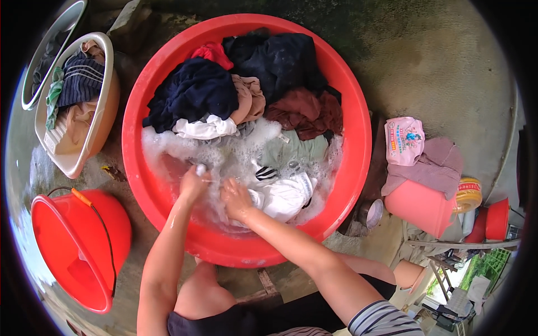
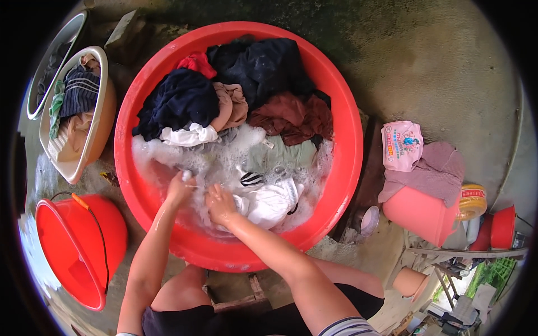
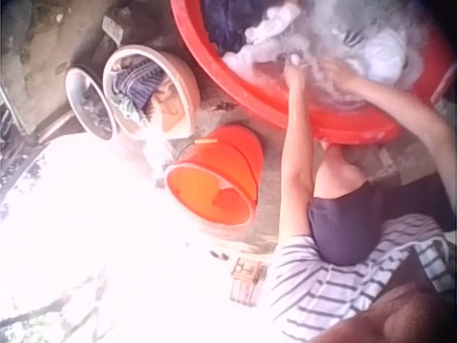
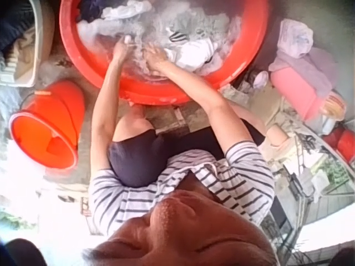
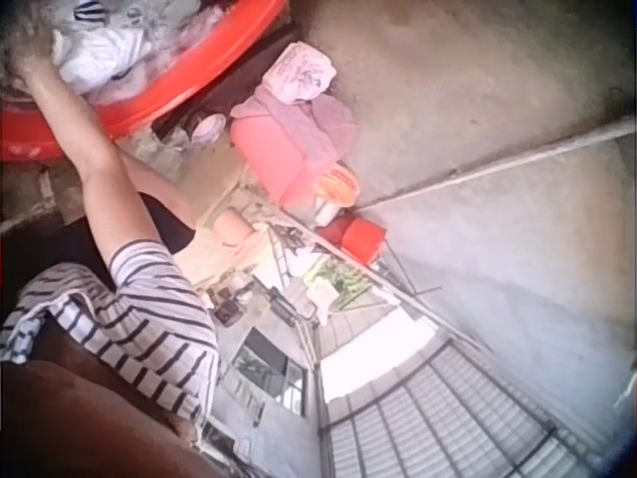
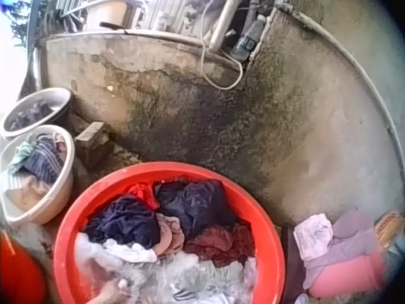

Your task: The person washes a garment in a tub of soapy water, scrubbing, rubbing, and turning different sections of the fabric by hand.

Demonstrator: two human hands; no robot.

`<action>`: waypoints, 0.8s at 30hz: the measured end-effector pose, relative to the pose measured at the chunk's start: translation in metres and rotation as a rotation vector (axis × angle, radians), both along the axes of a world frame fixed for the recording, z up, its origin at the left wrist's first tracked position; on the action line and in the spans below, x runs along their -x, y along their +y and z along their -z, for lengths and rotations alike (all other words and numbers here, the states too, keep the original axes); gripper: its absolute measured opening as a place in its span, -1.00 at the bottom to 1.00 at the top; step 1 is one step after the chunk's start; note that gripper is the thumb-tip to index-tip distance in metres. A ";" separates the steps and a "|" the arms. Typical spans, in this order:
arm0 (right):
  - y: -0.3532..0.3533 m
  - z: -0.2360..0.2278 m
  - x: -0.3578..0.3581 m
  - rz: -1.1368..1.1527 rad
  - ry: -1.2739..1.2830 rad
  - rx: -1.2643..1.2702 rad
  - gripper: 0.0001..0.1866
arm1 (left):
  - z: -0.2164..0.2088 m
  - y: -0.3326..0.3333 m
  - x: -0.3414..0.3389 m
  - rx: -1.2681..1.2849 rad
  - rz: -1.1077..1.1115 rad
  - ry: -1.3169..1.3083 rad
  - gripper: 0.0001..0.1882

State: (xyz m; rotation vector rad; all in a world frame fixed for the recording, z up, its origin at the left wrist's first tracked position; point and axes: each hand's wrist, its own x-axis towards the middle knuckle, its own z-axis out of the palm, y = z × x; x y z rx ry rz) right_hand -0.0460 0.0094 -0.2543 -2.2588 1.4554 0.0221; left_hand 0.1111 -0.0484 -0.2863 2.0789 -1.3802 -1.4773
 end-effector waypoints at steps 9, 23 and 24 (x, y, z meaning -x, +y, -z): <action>-0.028 -0.047 0.023 0.319 -0.733 0.023 -0.67 | -0.052 -0.013 0.028 -0.685 -0.638 1.095 -0.50; -0.061 -0.014 0.005 0.856 -0.735 0.009 -0.81 | -0.069 0.017 0.059 -0.443 -0.558 0.647 -0.61; -0.062 0.005 0.031 0.857 -0.493 0.039 -0.78 | -0.079 0.015 0.063 -0.406 -0.410 0.544 -0.55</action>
